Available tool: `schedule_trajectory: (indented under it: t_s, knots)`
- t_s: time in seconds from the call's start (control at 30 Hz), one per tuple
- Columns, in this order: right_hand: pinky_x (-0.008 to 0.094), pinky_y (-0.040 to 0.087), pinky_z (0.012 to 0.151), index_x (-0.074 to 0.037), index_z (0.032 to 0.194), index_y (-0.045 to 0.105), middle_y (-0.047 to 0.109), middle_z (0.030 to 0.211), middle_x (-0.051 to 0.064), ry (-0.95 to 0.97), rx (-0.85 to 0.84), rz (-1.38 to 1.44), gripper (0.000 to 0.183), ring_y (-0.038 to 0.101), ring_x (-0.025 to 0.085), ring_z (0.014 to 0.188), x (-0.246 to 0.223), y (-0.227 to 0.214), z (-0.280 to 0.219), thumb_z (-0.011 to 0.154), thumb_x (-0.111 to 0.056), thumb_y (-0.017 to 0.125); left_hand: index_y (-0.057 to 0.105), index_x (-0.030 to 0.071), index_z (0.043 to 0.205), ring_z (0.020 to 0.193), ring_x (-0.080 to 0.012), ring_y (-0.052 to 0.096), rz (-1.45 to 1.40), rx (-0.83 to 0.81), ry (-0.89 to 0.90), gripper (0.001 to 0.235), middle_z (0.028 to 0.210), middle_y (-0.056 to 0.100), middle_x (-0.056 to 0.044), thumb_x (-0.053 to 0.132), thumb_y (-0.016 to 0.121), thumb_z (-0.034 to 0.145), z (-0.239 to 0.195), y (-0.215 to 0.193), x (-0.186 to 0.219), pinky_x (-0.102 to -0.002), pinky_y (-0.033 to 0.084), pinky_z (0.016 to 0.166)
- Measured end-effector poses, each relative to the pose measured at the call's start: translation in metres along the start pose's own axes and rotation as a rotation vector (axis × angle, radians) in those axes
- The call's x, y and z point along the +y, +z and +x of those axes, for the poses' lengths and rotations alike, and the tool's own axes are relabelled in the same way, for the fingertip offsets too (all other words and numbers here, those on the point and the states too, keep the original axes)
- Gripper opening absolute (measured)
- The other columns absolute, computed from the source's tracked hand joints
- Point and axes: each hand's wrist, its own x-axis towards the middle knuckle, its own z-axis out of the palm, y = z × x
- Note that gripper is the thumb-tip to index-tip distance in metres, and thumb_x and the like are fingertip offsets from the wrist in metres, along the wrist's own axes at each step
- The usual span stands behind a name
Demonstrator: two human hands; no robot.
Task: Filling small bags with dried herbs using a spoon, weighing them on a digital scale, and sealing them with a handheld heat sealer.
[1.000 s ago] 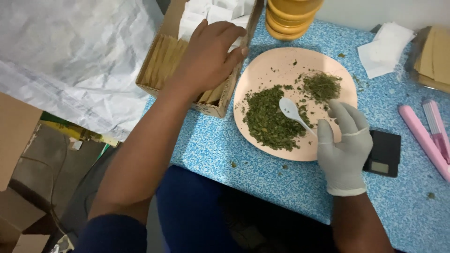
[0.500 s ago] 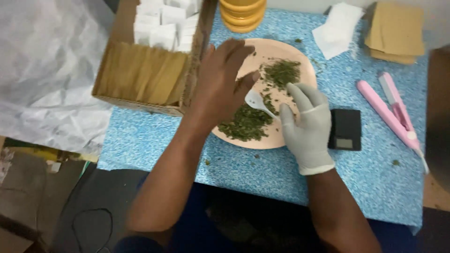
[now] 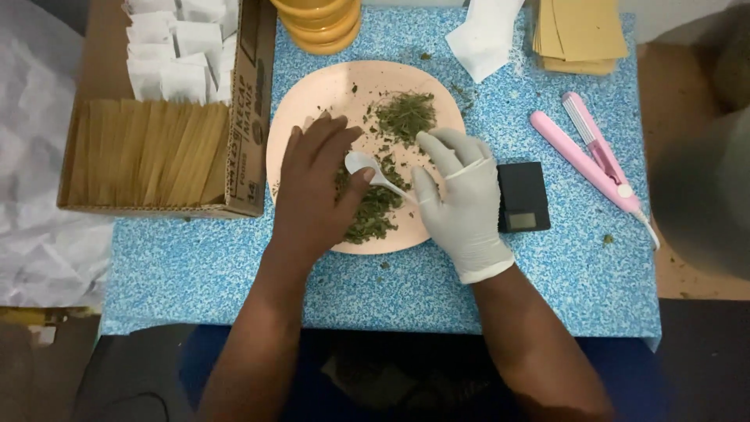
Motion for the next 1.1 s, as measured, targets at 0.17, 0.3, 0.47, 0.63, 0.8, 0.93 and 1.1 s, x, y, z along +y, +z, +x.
schedule_trajectory:
  t_s: [0.17,0.3,0.47,0.63,0.8,0.93,1.1]
  knots:
    - [0.042,0.050,0.089,0.001,0.121,0.068,0.061,0.117,0.015,0.033,-0.008,0.015,0.026,0.058,0.035,0.109,-0.002,-0.001,-0.001,0.096,-0.004,0.069,0.060,0.006,0.134,0.137,-0.0442,0.044,0.009,0.013,0.010,0.041,0.136,0.053,-0.018,0.034,0.062,0.104,0.001,0.009,-0.009,-0.066,0.021,0.118]
    - [0.044,0.052,0.087,0.001,0.120,0.069,0.062,0.116,0.015,0.042,-0.017,0.017,0.026,0.059,0.036,0.108,-0.003,-0.001,0.000,0.095,-0.003,0.069,0.063,0.006,0.132,0.137,-0.0417,0.046,0.032,0.037,0.012,0.042,0.134,0.055,-0.018,0.035,0.067,0.101,0.000,0.016,-0.013,-0.063,0.020,0.118]
    - [0.044,0.052,0.086,0.000,0.121,0.070,0.063,0.117,0.016,0.035,-0.017,0.019,0.027,0.059,0.036,0.108,-0.002,0.000,-0.002,0.095,-0.004,0.069,0.064,0.006,0.130,0.136,-0.0416,0.047,0.022,0.045,0.002,0.042,0.133,0.057,-0.018,0.035,0.069,0.100,0.000,0.016,-0.013,-0.063,0.020,0.118]
    - [0.045,0.053,0.086,-0.001,0.122,0.069,0.063,0.117,0.015,0.044,-0.019,0.027,0.027,0.059,0.036,0.109,-0.003,0.001,-0.002,0.095,-0.004,0.068,0.064,0.006,0.130,0.136,-0.0420,0.047,0.025,0.025,-0.015,0.043,0.133,0.058,-0.018,0.035,0.069,0.099,0.001,0.015,-0.011,-0.064,0.019,0.118]
    - [0.045,0.053,0.086,0.000,0.121,0.070,0.064,0.116,0.017,0.055,-0.015,0.035,0.026,0.059,0.037,0.108,-0.006,0.000,0.000,0.096,-0.005,0.068,0.064,0.005,0.129,0.136,-0.0429,0.047,-0.009,0.025,-0.037,0.041,0.131,0.058,-0.019,0.032,0.069,0.099,0.002,0.014,-0.008,-0.065,0.018,0.118]
    - [0.045,0.053,0.085,0.000,0.121,0.070,0.064,0.116,0.017,0.054,-0.011,0.032,0.026,0.060,0.037,0.108,-0.005,0.000,-0.001,0.095,-0.004,0.068,0.064,0.006,0.129,0.137,-0.0416,0.047,0.004,0.027,-0.041,0.042,0.132,0.058,-0.018,0.035,0.068,0.099,0.002,0.014,-0.007,-0.064,0.018,0.119]
    - [0.045,0.053,0.085,-0.001,0.122,0.070,0.064,0.117,0.017,0.055,-0.011,0.028,0.027,0.060,0.037,0.109,-0.005,0.000,-0.001,0.095,-0.005,0.068,0.062,0.005,0.129,0.135,-0.0449,0.047,0.007,0.011,-0.043,0.040,0.131,0.057,-0.019,0.033,0.067,0.101,0.004,0.011,-0.004,-0.067,0.019,0.118]
